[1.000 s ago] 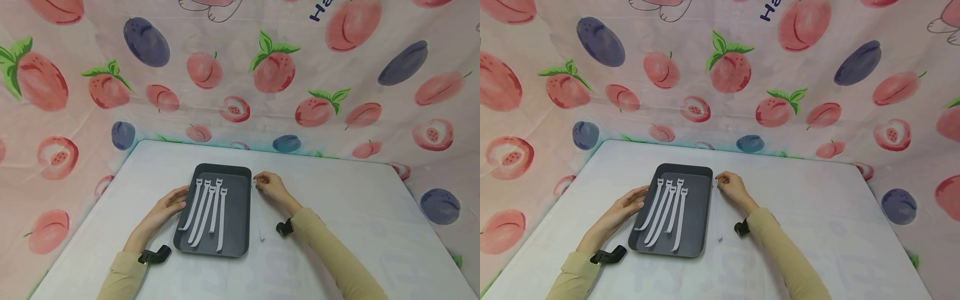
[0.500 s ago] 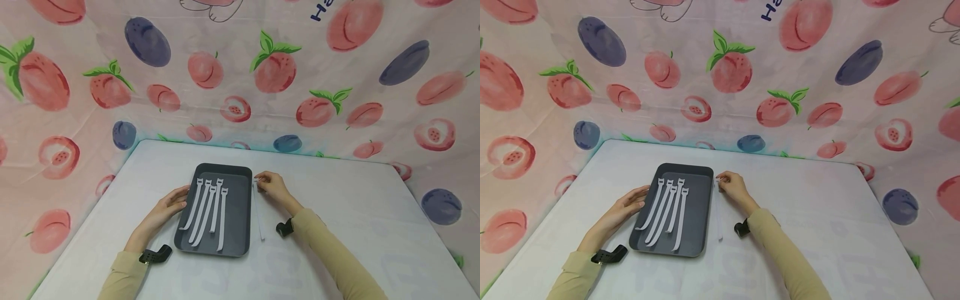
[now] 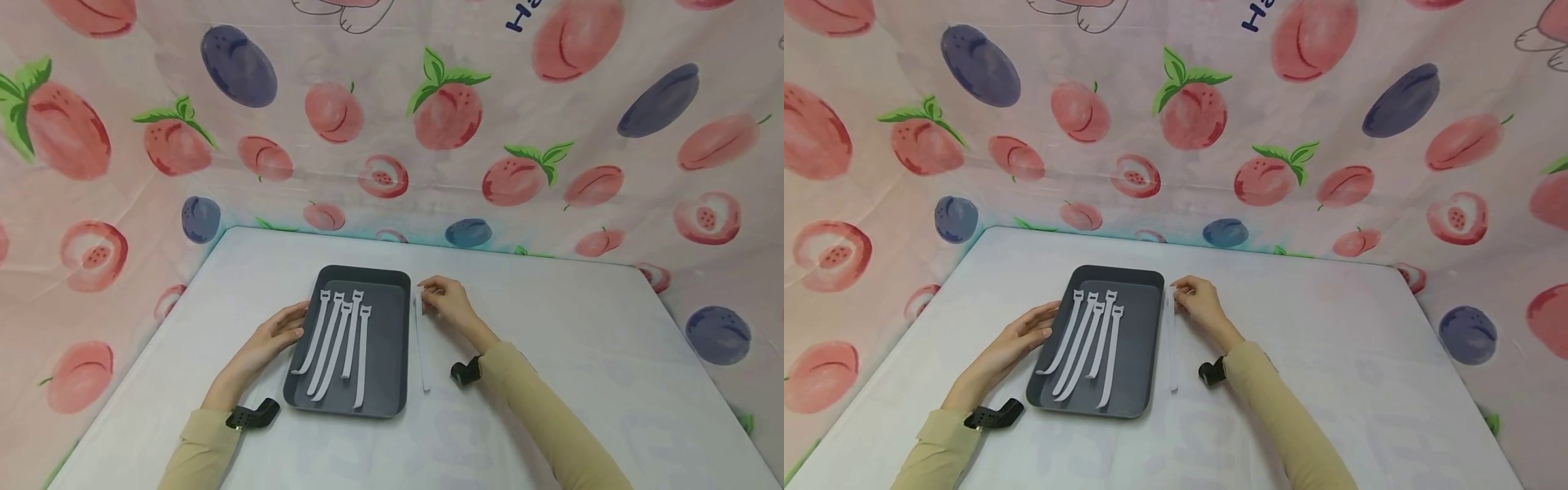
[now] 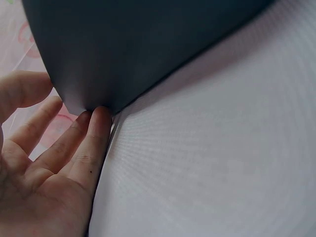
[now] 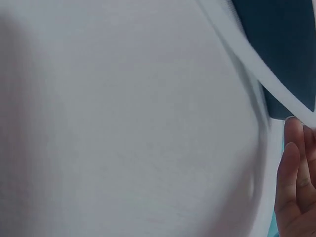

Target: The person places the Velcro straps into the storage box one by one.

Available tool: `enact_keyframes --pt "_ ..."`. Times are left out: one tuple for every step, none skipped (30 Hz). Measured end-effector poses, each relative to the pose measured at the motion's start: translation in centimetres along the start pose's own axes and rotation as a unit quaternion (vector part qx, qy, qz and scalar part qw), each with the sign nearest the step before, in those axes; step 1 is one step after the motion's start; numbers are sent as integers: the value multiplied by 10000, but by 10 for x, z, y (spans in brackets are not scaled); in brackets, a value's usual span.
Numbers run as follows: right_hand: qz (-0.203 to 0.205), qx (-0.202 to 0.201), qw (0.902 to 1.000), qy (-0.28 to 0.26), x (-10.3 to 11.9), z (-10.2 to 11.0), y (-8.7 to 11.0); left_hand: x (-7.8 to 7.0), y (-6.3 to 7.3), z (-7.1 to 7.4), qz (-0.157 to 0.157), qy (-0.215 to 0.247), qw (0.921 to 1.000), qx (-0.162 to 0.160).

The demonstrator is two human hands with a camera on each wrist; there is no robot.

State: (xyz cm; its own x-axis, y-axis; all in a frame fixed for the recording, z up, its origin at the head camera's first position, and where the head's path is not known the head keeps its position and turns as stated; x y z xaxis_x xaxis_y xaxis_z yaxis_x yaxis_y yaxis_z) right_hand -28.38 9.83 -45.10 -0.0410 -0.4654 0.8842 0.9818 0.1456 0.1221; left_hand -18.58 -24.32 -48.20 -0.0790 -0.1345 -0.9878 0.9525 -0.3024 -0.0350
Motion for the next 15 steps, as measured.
enact_keyframes --pt "2 -11 10000 -55 1 1 1 0 0 0 2 8 10000 -5" --pt "3 -17 9999 -112 2 2 1 0 0 0 -6 10 10000 0" --pt "13 -27 9999 -163 3 3 2 0 0 0 -10 13 10000 0" --pt "37 -35 9998 -214 4 4 3 0 0 0 -13 13 10000 1" --pt "82 -41 9997 -235 6 5 4 0 0 0 -19 16 10000 -3" --pt "134 -41 9996 -253 7 6 4 0 0 0 -22 13 10000 -2" --pt "164 -42 9995 -274 9 7 5 0 0 0 -26 7 10000 -5" --pt "198 -49 9994 -284 10 8 6 0 0 0 -32 9 10000 -6" --pt "233 -54 9993 -294 11 9 7 0 0 0 -38 12 10000 -8" --pt "259 -52 9992 -299 12 10 7 0 0 0 -43 15 10000 -5" --pt "291 -47 9991 -296 13 11 8 0 0 0 -49 18 10000 -2" --pt "277 -49 9991 -328 13 11 9 0 -1 0 -51 17 10000 3" --pt "255 -56 9990 -356 14 12 9 0 -1 0 -54 16 10000 3" --pt "262 -52 9989 -375 14 13 10 0 -1 0 -54 19 10000 3" --pt "260 -45 9989 -398 15 14 11 0 -1 0 -53 17 10000 1"
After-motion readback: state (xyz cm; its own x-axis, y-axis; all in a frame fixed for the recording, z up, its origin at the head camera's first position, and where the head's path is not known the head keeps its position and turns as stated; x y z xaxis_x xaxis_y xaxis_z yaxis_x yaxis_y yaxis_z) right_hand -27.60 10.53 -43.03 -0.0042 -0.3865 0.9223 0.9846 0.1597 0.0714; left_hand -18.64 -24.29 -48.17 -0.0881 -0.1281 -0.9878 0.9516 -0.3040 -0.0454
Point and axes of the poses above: each hand's wrist, its own y-axis away from the middle knuckle, its own z-axis out of the back of the hand, x = y × z, the point moved 4 cm from there along -y, towards the middle knuckle, and after that the axes turned 7 degrees about -z, right-handed, at the moved point
